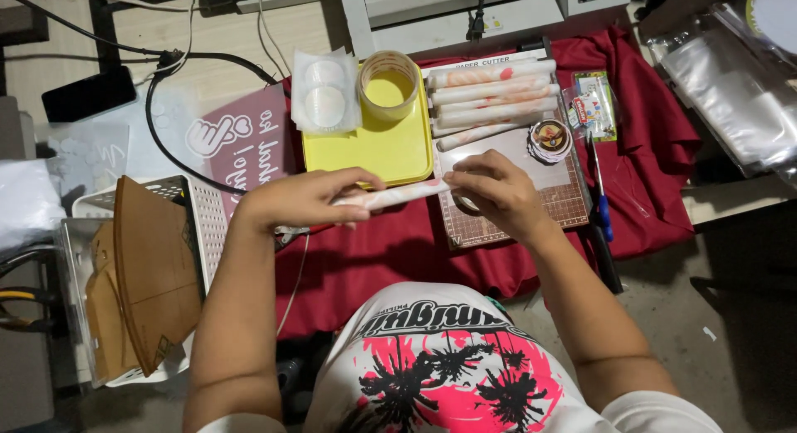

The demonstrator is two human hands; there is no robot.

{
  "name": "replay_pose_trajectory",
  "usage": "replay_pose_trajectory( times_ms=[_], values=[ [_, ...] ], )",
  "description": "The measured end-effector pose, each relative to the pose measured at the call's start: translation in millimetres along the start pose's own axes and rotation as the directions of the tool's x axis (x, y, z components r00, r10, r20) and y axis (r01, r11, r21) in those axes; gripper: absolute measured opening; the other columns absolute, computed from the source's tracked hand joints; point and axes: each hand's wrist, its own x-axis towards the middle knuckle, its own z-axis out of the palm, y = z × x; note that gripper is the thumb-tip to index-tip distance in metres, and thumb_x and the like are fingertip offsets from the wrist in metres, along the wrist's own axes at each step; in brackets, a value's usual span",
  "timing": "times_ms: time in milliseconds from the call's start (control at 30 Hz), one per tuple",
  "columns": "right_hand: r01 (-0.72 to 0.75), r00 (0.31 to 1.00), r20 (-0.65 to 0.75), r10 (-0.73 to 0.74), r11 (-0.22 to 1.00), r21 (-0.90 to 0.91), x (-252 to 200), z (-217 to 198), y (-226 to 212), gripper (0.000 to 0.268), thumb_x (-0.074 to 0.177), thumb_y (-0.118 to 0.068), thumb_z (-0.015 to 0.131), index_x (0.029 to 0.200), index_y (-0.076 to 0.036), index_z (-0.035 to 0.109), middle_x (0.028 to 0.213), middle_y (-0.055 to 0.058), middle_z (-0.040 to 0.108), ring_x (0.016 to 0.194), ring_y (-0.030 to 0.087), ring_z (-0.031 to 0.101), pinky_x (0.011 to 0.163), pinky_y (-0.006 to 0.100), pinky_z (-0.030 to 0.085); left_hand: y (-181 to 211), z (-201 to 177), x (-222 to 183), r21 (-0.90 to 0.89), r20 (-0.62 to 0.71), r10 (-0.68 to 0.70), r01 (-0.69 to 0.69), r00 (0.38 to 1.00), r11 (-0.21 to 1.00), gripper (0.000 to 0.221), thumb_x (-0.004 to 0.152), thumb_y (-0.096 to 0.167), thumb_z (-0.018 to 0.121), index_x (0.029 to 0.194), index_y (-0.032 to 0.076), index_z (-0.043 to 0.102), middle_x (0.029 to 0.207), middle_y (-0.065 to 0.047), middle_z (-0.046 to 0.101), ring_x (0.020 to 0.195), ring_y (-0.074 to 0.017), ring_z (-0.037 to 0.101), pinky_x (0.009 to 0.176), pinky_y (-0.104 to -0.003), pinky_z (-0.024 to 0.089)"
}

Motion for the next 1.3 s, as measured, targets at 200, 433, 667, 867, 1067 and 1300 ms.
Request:
replay_pose_trajectory(
  times_ms=[200,433,667,867,1067,1300],
  values=[
    [-0.08,0.997,-0.014,0.081,0.994,0.076,-9.4,6.0,9.7,0.033,0.089,0.0,0.079,0.12,-0.007,0.071,0.11,0.013,0.07,0.091,0.024,0.071,0.075,0.033,0.059,-3.3,29.4,22.3,0.532,-0.213,0.202,-0.06,0.956,0.844,0.038,0.095,0.03,0.069,0.13,0.017,0.066,0.101,-0.01,0.074,0.088,-0.0287,0.071,0.076,-0.041,0.054],
    [-0.049,0.998,-0.044,0.052,0.998,0.047,-14.5,4.4,11.5,0.031,0.09,-0.001,0.079,0.119,-0.008,0.071,0.108,0.013,0.071,0.095,0.026,0.073,0.078,0.034,0.06,9.8,38.9,23.1,0.749,-0.331,0.319,0.042,0.888,0.661,0.045,0.092,0.034,0.07,0.136,0.022,0.065,0.085,-0.012,0.069,0.078,-0.0355,0.067,0.068,-0.048,0.053],
    [-0.129,0.989,0.091,0.12,0.987,0.098,-8.9,-1.1,23.1,0.026,0.088,-0.006,0.081,0.114,-0.009,0.076,0.105,0.008,0.073,0.092,0.023,0.073,0.077,0.031,0.058,-46.1,30.2,40.3,0.429,-0.152,0.237,-0.152,0.96,0.89,0.04,0.101,0.038,0.06,0.134,0.015,0.064,0.104,-0.013,0.074,0.089,-0.0286,0.072,0.074,-0.038,0.058],
    [-0.113,0.962,0.27,0.026,0.943,0.312,10.6,-21.5,24.8,0.021,0.088,-0.006,0.079,0.109,-0.008,0.076,0.106,0.006,0.072,0.098,0.02,0.072,0.084,0.03,0.058,-60.4,55.4,61.4,-0.626,0.382,0.083,0.192,0.921,0.755,0.05,0.106,0.041,0.046,0.137,0.003,0.056,0.105,-0.015,0.074,0.08,-0.0228,0.075,0.062,-0.031,0.062],
    [-0.162,0.939,0.34,0.046,0.933,0.322,1.4,-26.3,44.6,0.02,0.087,-0.005,0.078,0.106,-0.009,0.076,0.109,0.006,0.072,0.1,0.02,0.073,0.086,0.031,0.06,-72.7,78.9,77.0,-0.875,0.348,0.22,0.232,0.911,0.424,0.042,0.113,0.033,0.049,0.135,-0.002,0.054,0.088,-0.011,0.062,0.06,-0.0144,0.061,0.05,-0.024,0.049],
    [-0.12,0.993,-0.005,0.121,0.991,0.059,-22.0,-38.0,58.8,0.062,0.082,-0.021,0.084,0.134,0.004,0.061,0.142,0.021,0.055,0.133,0.034,0.052,0.109,0.044,0.044,-110.7,110.5,121.4,-0.663,0.032,-0.121,0.112,0.992,0.741,0.03,0.112,0.031,0.046,0.118,0.002,0.053,0.078,0.0,0.05,0.052,-0.0065,0.041,0.044,-0.021,0.037]
  ],
)
